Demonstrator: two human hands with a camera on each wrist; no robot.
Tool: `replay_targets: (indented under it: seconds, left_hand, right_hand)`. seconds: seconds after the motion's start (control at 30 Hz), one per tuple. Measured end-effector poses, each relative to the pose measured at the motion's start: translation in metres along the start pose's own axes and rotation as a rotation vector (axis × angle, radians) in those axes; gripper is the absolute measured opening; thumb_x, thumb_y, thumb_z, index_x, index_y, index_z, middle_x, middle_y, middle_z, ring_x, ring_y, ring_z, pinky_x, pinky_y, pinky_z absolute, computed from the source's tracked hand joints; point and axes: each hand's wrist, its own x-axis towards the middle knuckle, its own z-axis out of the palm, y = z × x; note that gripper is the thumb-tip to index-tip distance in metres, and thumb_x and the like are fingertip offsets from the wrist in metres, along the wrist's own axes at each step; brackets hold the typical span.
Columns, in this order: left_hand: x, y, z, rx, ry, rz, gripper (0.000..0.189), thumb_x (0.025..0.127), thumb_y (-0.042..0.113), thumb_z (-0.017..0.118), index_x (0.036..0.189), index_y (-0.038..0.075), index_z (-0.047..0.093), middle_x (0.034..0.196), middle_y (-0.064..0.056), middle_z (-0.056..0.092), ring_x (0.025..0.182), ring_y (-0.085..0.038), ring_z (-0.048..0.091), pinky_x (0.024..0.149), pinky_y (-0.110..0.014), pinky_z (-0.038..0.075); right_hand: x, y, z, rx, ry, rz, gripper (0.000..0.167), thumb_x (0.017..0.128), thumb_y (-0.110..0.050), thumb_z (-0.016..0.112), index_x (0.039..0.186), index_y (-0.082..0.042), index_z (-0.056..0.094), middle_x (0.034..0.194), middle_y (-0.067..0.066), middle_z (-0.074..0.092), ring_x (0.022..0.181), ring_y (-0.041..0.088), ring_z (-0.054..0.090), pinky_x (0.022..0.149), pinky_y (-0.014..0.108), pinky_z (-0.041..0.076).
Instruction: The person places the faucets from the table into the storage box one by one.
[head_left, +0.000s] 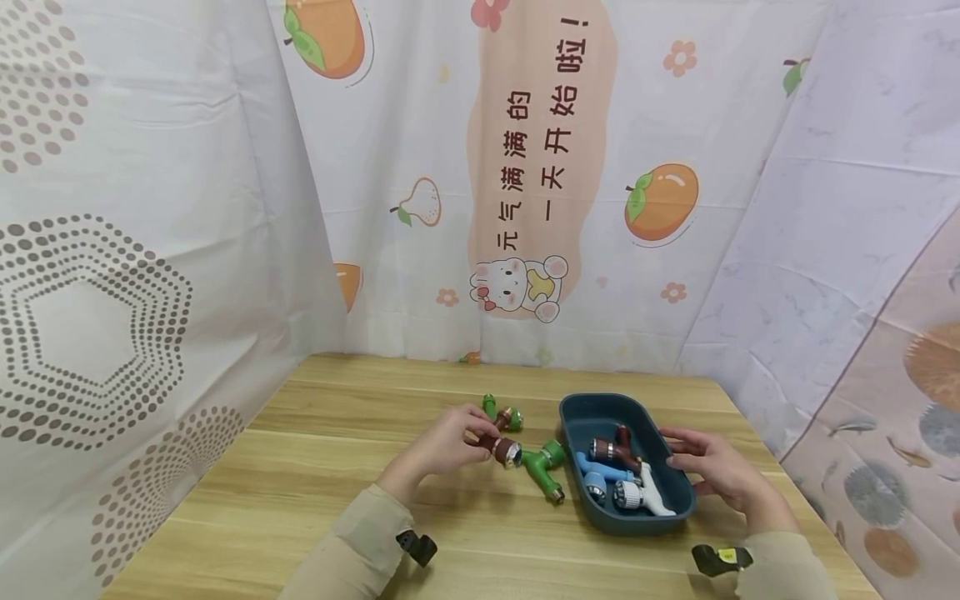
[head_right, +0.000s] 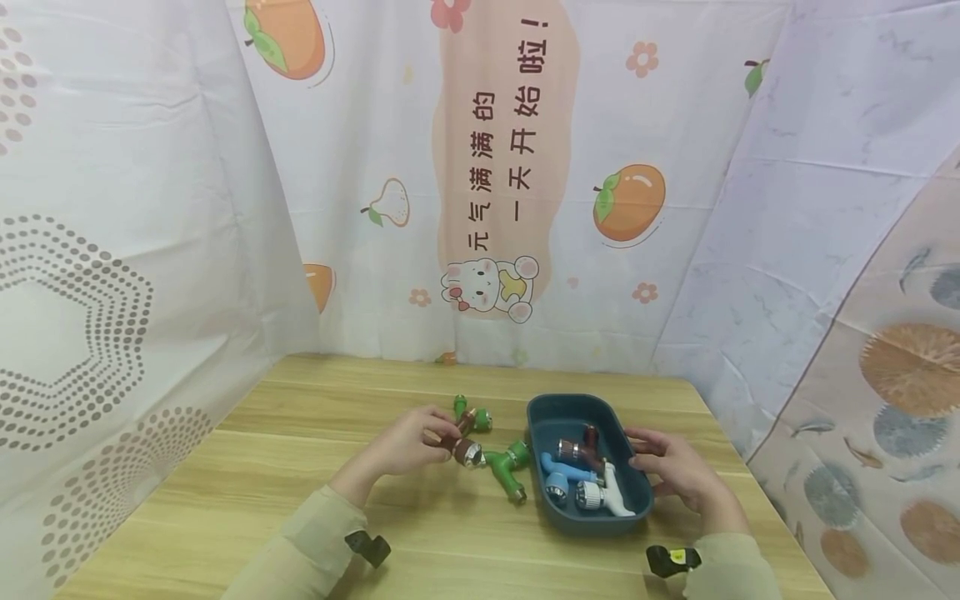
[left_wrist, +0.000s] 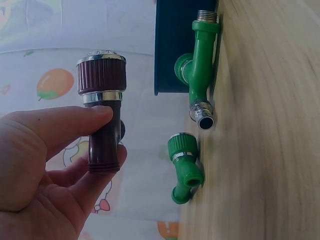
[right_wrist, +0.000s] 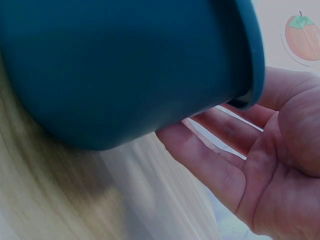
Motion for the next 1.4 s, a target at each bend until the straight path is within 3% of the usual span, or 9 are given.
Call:
replay_targets:
  seconds: [0.47,0.9,1.4]
  left_hand:
    - [0.012,0.009,-0.002,0.02,0.024,0.039,0.022,0.088,0.0,0.076,0.108,0.01,0.077,0.12,-0.008,0.059,0.105,-0.022,0.064,0.081,-0.024,0.057]
    - [0.027,0.021,0.0,0.065,0.077,0.019,0.021,0.088,0.003,0.077,0.107,0.012,0.078,0.123,-0.009,0.06,0.107,-0.024,0.062,0.08,-0.025,0.056]
    - [0.05,0.034,0.003,0.086,0.07,-0.012,0.023,0.089,0.011,0.079,0.112,0.015,0.078,0.126,-0.004,0.061,0.112,-0.023,0.061,0.09,-0.033,0.054]
  right_hand:
    - [0.0,0.001,0.0,0.009,-0.002,-0.004,0.067,0.101,-0.011,0.063,0.155,0.007,0.029,0.143,0.034,0.049,0.109,0.034,0.065,0.079,0.055,0.058]
    - [-0.001,0.0,0.001,0.006,0.003,-0.007,0.066,0.101,-0.01,0.063,0.155,0.008,0.028,0.144,0.036,0.047,0.111,0.035,0.064,0.08,0.056,0.058]
    - [-0.001,-0.001,0.002,0.005,0.003,-0.003,0.067,0.101,-0.011,0.063,0.155,0.008,0.028,0.144,0.036,0.046,0.109,0.033,0.065,0.079,0.055,0.059]
